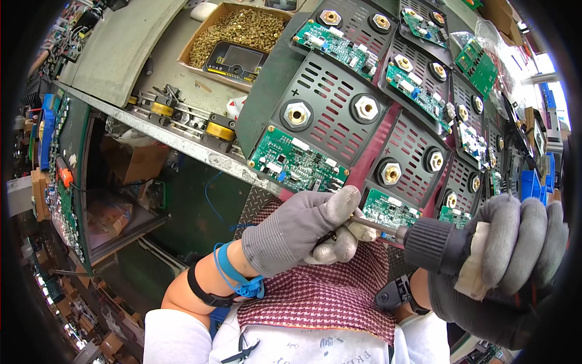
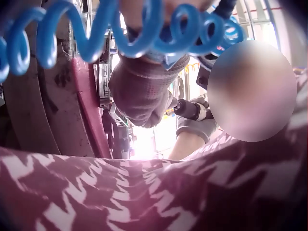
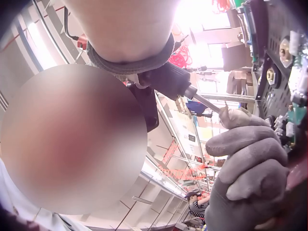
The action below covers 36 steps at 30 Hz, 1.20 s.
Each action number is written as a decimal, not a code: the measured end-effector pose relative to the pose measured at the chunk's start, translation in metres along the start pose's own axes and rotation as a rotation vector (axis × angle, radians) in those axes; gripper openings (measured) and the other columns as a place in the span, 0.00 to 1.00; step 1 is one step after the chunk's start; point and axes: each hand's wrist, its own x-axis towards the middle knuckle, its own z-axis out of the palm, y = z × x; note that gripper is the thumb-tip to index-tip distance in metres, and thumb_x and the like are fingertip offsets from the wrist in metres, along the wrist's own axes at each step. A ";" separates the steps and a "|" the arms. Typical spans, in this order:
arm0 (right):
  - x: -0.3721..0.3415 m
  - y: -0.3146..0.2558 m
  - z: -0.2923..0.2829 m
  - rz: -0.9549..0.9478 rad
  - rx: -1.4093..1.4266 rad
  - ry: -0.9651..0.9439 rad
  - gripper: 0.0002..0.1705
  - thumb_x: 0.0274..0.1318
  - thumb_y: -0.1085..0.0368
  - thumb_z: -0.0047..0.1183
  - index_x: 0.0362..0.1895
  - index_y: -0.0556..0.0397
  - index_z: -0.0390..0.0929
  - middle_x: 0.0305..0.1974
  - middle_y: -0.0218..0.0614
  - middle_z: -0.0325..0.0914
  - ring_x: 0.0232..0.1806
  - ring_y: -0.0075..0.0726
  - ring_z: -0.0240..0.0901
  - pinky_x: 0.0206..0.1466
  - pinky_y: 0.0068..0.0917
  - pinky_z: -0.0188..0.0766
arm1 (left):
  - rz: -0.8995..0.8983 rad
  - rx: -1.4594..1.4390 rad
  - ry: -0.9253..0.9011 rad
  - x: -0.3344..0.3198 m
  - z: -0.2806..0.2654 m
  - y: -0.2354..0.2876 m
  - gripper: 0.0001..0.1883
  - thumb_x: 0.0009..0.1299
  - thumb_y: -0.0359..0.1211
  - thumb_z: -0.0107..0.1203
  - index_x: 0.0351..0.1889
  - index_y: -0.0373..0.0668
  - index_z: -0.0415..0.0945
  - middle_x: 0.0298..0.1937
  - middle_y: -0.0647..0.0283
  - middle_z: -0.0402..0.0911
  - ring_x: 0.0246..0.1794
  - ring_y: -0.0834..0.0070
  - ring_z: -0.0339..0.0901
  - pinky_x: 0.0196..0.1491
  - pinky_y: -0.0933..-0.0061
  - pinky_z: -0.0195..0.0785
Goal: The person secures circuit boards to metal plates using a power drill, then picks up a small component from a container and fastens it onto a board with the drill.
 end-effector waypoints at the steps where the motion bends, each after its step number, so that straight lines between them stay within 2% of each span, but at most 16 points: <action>1: -0.002 0.000 0.000 -0.003 0.001 -0.006 0.12 0.59 0.62 0.42 0.42 0.57 0.66 0.39 0.35 0.74 0.39 0.29 0.76 0.44 0.26 0.76 | -0.018 0.027 0.006 0.000 0.000 0.000 0.32 0.71 0.59 0.36 0.35 0.37 0.75 0.18 0.70 0.69 0.14 0.89 0.56 0.17 0.85 0.48; 4: -0.006 0.000 0.000 -0.009 0.007 -0.021 0.13 0.59 0.61 0.43 0.42 0.58 0.66 0.40 0.36 0.75 0.40 0.31 0.77 0.44 0.27 0.77 | 0.014 0.089 0.025 0.002 0.006 0.003 0.34 0.71 0.59 0.32 0.36 0.37 0.76 0.18 0.70 0.70 0.14 0.88 0.57 0.18 0.85 0.49; 8: -0.003 -0.001 0.005 0.191 0.497 0.061 0.12 0.59 0.59 0.42 0.39 0.56 0.64 0.36 0.35 0.70 0.36 0.30 0.70 0.40 0.27 0.71 | -0.043 0.070 0.000 0.002 0.009 0.004 0.37 0.71 0.62 0.28 0.39 0.37 0.77 0.19 0.70 0.71 0.14 0.88 0.57 0.19 0.86 0.50; 11: 0.009 -0.011 0.003 0.343 0.863 0.119 0.13 0.59 0.58 0.42 0.36 0.55 0.62 0.32 0.34 0.66 0.33 0.29 0.66 0.37 0.26 0.66 | -0.086 0.066 0.085 -0.003 0.010 0.008 0.39 0.70 0.63 0.27 0.44 0.37 0.78 0.20 0.69 0.72 0.15 0.88 0.58 0.19 0.86 0.51; 13: 0.036 -0.025 0.004 0.447 1.102 0.154 0.13 0.58 0.57 0.41 0.34 0.54 0.61 0.30 0.33 0.64 0.31 0.29 0.63 0.35 0.26 0.63 | -0.229 0.203 0.057 -0.002 -0.002 0.006 0.39 0.70 0.63 0.29 0.46 0.35 0.77 0.21 0.69 0.73 0.17 0.88 0.60 0.20 0.86 0.53; 14: 0.039 -0.026 0.009 0.501 1.220 0.172 0.13 0.58 0.57 0.41 0.33 0.54 0.61 0.29 0.33 0.62 0.30 0.29 0.61 0.34 0.26 0.62 | -0.440 0.278 0.087 0.006 -0.003 0.010 0.34 0.70 0.58 0.36 0.46 0.35 0.76 0.23 0.68 0.74 0.20 0.86 0.63 0.24 0.83 0.57; 16: 0.038 -0.025 0.017 0.609 1.458 0.209 0.14 0.58 0.56 0.41 0.32 0.53 0.60 0.27 0.32 0.60 0.28 0.28 0.58 0.32 0.25 0.59 | -0.022 0.454 0.122 0.010 -0.011 -0.027 0.31 0.68 0.56 0.45 0.41 0.33 0.77 0.23 0.65 0.74 0.23 0.79 0.69 0.28 0.78 0.64; 17: 0.042 -0.028 0.018 0.664 1.578 0.229 0.14 0.58 0.55 0.40 0.31 0.53 0.59 0.26 0.32 0.59 0.27 0.28 0.57 0.31 0.25 0.57 | 0.110 0.544 0.197 0.013 -0.008 -0.031 0.28 0.67 0.53 0.50 0.39 0.31 0.75 0.23 0.62 0.73 0.24 0.73 0.70 0.33 0.73 0.65; 22: 0.054 -0.040 0.021 0.938 2.170 0.320 0.17 0.58 0.53 0.39 0.26 0.51 0.56 0.20 0.30 0.52 0.22 0.27 0.49 0.26 0.24 0.50 | 0.145 0.630 0.266 0.023 0.010 -0.038 0.27 0.67 0.54 0.49 0.32 0.33 0.70 0.21 0.55 0.70 0.22 0.67 0.69 0.30 0.68 0.64; 24: 0.062 -0.048 0.018 1.053 2.407 0.361 0.18 0.58 0.52 0.39 0.24 0.51 0.55 0.18 0.29 0.50 0.20 0.26 0.46 0.24 0.24 0.47 | 0.276 0.650 0.329 0.027 0.014 -0.042 0.25 0.68 0.52 0.49 0.31 0.34 0.66 0.21 0.52 0.69 0.22 0.60 0.69 0.28 0.64 0.63; 25: 0.062 -0.048 0.019 1.054 2.407 0.358 0.18 0.58 0.52 0.39 0.24 0.51 0.55 0.18 0.29 0.50 0.20 0.26 0.46 0.24 0.24 0.47 | 0.341 0.600 0.325 0.028 0.015 -0.045 0.24 0.68 0.50 0.50 0.30 0.35 0.63 0.20 0.50 0.68 0.22 0.55 0.69 0.27 0.62 0.63; 26: 0.060 -0.048 0.018 1.055 2.415 0.364 0.18 0.57 0.52 0.40 0.24 0.50 0.55 0.17 0.29 0.50 0.20 0.26 0.46 0.24 0.24 0.48 | 0.340 0.599 0.325 0.027 0.014 -0.044 0.24 0.68 0.50 0.50 0.30 0.35 0.63 0.20 0.50 0.68 0.22 0.55 0.69 0.27 0.62 0.63; 28: 0.058 -0.048 0.017 1.055 2.429 0.376 0.17 0.56 0.53 0.41 0.24 0.50 0.55 0.17 0.29 0.51 0.19 0.26 0.47 0.23 0.23 0.48 | 0.192 0.668 0.302 0.025 0.013 -0.040 0.22 0.69 0.49 0.50 0.39 0.35 0.71 0.27 0.57 0.75 0.29 0.73 0.72 0.34 0.71 0.66; 32: 0.060 -0.050 0.018 1.047 2.462 0.388 0.17 0.54 0.53 0.43 0.24 0.50 0.56 0.16 0.29 0.52 0.17 0.25 0.48 0.22 0.21 0.50 | 0.201 0.661 0.290 0.027 0.012 -0.043 0.22 0.69 0.48 0.50 0.38 0.35 0.71 0.28 0.57 0.75 0.28 0.71 0.73 0.34 0.70 0.66; 34: 0.063 -0.054 0.020 1.044 2.481 0.389 0.17 0.54 0.54 0.44 0.24 0.50 0.56 0.15 0.29 0.53 0.17 0.25 0.49 0.21 0.21 0.51 | 0.263 0.674 0.327 0.029 0.010 -0.048 0.21 0.69 0.48 0.50 0.36 0.35 0.69 0.25 0.56 0.73 0.26 0.71 0.73 0.32 0.70 0.65; 36: 0.063 -0.054 0.024 1.046 2.499 0.394 0.17 0.53 0.54 0.46 0.23 0.50 0.56 0.15 0.29 0.53 0.16 0.25 0.50 0.20 0.20 0.52 | 0.233 0.691 0.324 0.028 0.013 -0.042 0.21 0.69 0.48 0.50 0.35 0.35 0.68 0.24 0.55 0.72 0.25 0.68 0.72 0.30 0.69 0.65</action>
